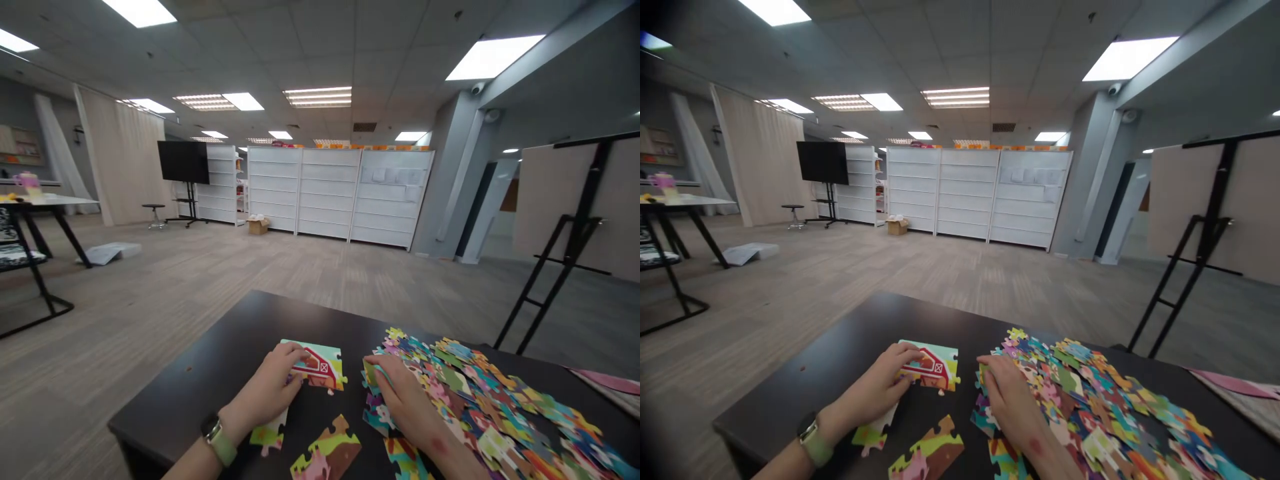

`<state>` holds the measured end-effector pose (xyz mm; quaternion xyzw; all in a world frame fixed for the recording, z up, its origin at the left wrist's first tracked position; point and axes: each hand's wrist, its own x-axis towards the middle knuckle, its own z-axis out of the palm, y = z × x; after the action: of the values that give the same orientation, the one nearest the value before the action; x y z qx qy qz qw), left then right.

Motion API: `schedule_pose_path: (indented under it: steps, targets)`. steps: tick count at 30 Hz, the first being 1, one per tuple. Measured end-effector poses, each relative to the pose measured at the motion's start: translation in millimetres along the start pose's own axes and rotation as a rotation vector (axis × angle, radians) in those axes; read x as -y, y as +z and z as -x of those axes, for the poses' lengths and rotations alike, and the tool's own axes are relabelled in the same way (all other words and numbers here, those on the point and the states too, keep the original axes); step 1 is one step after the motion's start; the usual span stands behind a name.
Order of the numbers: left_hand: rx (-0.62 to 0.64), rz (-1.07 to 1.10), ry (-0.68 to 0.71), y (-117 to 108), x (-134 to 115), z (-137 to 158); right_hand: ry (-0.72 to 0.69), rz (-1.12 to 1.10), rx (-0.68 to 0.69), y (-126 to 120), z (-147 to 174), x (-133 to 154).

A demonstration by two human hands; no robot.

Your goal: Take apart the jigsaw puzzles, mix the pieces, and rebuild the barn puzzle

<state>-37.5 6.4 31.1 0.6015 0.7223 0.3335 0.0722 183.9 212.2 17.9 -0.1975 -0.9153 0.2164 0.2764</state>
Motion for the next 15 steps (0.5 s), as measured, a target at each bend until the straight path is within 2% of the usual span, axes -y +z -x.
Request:
schedule_pose_path:
  steps: [3, 6, 12, 15]
  targets:
    - [-0.020, 0.052, -0.004, -14.6, -5.8, 6.7, 0.011, 0.004, 0.011, -2.2, -0.7, 1.3]
    - [-0.012, 0.074, -0.012, -25.0, -14.1, 12.7, -0.032, 0.009, 0.093, -7.4, 1.7, 11.9]
    - [-0.018, 0.059, -0.018, -33.9, -14.7, 19.8, -0.294, -0.095, 0.446, -8.6, 13.5, 54.0]
    - [0.070, 0.051, 0.014, -39.1, -8.4, 22.3, -0.427, -0.151, 0.584, 0.0, 15.3, 65.2]
